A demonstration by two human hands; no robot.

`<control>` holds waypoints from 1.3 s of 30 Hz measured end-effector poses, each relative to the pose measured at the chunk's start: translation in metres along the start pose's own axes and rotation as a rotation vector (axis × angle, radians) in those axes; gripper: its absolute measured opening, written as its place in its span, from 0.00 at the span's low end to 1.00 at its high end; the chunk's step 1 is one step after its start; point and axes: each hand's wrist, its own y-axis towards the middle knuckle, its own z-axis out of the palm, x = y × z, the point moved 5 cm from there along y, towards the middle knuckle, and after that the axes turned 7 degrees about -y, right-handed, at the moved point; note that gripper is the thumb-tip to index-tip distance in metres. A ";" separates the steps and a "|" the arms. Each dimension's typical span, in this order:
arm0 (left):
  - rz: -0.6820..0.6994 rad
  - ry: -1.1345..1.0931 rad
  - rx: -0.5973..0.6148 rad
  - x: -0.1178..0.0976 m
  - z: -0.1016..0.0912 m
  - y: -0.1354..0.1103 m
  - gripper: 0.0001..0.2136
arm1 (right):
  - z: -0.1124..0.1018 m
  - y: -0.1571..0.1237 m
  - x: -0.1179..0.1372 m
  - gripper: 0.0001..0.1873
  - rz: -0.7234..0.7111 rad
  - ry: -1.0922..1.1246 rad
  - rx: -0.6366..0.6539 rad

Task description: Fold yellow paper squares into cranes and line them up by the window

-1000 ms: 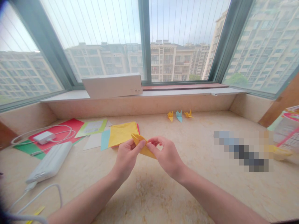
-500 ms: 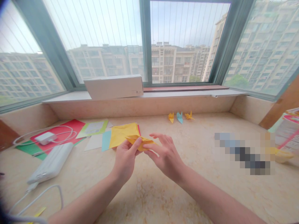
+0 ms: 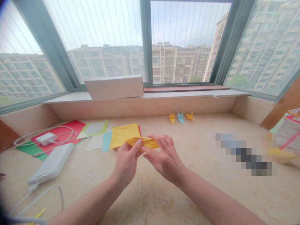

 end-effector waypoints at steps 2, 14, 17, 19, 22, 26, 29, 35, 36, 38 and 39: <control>-0.002 0.002 -0.004 0.000 0.001 -0.002 0.12 | 0.000 -0.001 -0.002 0.13 0.014 -0.004 -0.020; -0.046 -0.077 0.069 0.003 0.007 -0.005 0.11 | 0.001 -0.002 -0.008 0.06 0.150 0.098 -0.078; -0.042 -0.028 0.139 0.005 0.008 -0.006 0.12 | 0.000 -0.002 -0.011 0.06 0.192 0.123 -0.075; -0.027 0.004 0.199 0.005 0.009 -0.006 0.14 | 0.000 -0.001 -0.014 0.06 0.234 0.143 -0.084; -0.013 0.033 0.276 0.005 0.012 -0.006 0.16 | 0.000 -0.001 -0.019 0.06 0.287 0.190 -0.106; -0.016 0.037 0.266 0.005 0.012 -0.004 0.15 | 0.001 -0.002 -0.022 0.04 0.342 0.289 -0.142; -0.024 0.026 0.257 0.006 0.011 -0.003 0.14 | 0.001 -0.003 -0.022 0.13 0.351 0.302 -0.149; -0.029 0.029 0.254 0.007 0.010 -0.002 0.14 | 0.004 -0.001 -0.020 0.13 0.252 0.235 -0.088; -0.029 0.032 0.249 0.007 0.009 -0.002 0.13 | 0.004 -0.001 -0.020 0.13 0.248 0.235 -0.091; -0.027 0.030 0.243 0.008 0.009 -0.001 0.13 | 0.005 -0.001 -0.020 0.13 0.244 0.238 -0.095; -0.029 0.024 0.241 0.008 0.009 -0.001 0.13 | 0.005 -0.001 -0.020 0.13 0.244 0.241 -0.098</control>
